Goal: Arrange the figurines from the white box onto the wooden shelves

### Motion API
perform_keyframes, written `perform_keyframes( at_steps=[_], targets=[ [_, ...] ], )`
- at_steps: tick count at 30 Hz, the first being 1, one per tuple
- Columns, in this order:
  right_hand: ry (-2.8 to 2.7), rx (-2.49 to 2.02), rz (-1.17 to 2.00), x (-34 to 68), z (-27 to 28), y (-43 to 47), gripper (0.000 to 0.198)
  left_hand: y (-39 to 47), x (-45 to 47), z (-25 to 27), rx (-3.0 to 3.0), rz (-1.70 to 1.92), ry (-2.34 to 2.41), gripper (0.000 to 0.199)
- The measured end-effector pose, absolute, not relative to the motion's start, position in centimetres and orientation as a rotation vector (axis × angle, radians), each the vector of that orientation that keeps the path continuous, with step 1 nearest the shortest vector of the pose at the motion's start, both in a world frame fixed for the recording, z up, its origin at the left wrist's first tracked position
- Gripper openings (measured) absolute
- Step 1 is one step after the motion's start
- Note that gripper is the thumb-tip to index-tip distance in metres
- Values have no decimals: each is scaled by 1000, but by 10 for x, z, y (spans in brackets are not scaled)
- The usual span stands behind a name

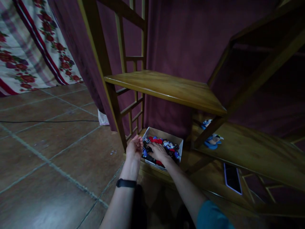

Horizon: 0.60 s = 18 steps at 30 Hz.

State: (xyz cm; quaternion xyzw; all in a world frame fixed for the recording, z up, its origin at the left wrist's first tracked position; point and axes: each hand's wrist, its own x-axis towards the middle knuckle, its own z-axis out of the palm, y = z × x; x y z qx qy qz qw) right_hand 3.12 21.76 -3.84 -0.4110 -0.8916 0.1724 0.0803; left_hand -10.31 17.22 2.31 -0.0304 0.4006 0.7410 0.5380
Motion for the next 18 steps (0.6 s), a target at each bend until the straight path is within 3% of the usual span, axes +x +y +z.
perform_keyframes(
  at_steps=[6, 11, 18],
  targets=[
    [-2640, -1341, 433, 77, -36, 214, 20, 177, -103, 16, -44, 1759, 972, 18],
    [-2657, -1403, 401, 96, -36, 206, 21, 182, -102, 11, -10, 1741, 1024, 17],
    [-2611, -1392, 346, 42, -31, 206, 27, 181, -102, 16, 23, 1739, 1029, 13]
  ],
)
